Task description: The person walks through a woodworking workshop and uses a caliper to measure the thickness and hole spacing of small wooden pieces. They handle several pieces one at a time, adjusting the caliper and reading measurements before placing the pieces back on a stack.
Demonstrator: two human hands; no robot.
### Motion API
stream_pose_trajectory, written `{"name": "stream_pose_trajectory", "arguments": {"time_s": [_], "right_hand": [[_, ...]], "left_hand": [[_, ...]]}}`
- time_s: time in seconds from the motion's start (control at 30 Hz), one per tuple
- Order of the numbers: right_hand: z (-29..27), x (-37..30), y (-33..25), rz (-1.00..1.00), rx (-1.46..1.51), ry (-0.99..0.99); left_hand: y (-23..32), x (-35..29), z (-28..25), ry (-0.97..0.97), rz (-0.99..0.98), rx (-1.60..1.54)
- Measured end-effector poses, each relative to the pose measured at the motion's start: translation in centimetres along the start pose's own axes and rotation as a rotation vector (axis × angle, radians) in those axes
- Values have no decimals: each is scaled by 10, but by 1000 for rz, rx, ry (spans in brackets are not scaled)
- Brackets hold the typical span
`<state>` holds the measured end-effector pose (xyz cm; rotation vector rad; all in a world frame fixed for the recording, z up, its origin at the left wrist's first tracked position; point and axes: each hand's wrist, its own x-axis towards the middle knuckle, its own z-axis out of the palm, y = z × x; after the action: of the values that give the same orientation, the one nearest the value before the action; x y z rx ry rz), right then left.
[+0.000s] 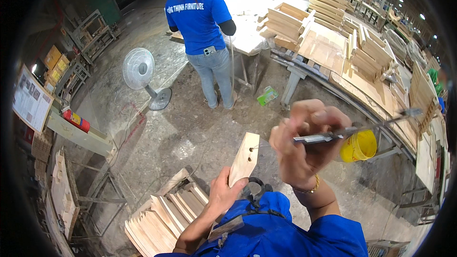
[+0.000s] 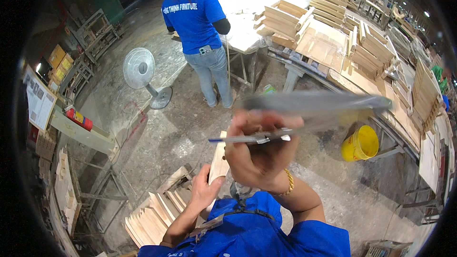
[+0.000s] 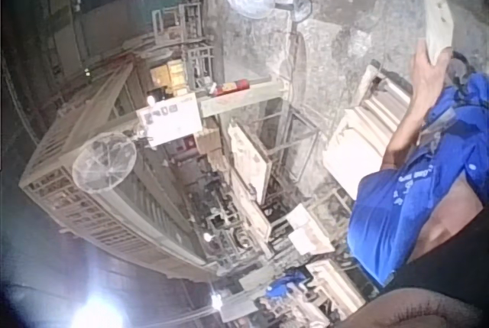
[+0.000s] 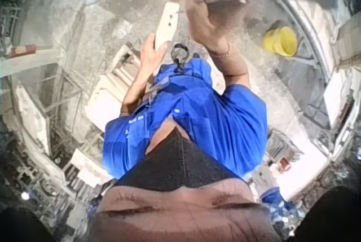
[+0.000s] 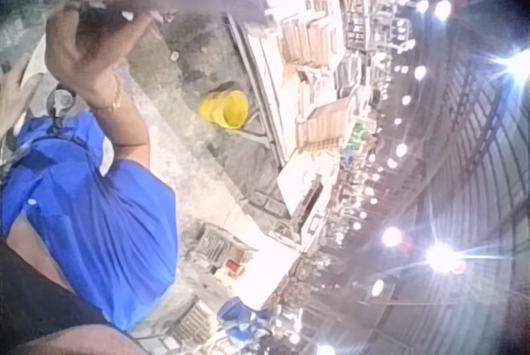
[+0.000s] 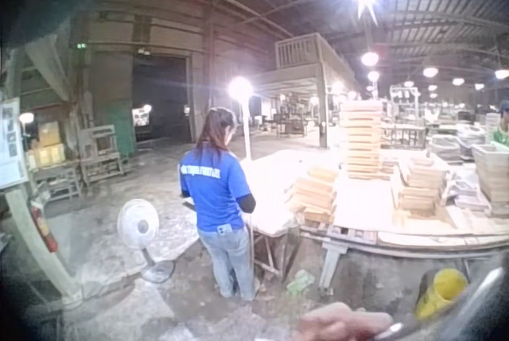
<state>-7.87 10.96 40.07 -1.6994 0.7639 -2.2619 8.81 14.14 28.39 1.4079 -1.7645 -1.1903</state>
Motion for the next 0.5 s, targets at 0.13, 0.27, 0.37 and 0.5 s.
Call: {"name": "stream_pose_trajectory", "arguments": {"time_s": [0.13, 0.27, 0.37, 0.5], "right_hand": [[12, -4, 20, 230, 166, 119], [14, -4, 30, 316, 182, 234], [21, -8, 35, 360, 31, 311], [24, -15, 38, 464, 158, 438]], "left_hand": [[3, 3, 3, 16, -27, 19], [5, 2, 5, 32, -58, 19], [6, 1, 9, 34, -68, 47], [6, 2, 9, 81, -51, 60]]}}
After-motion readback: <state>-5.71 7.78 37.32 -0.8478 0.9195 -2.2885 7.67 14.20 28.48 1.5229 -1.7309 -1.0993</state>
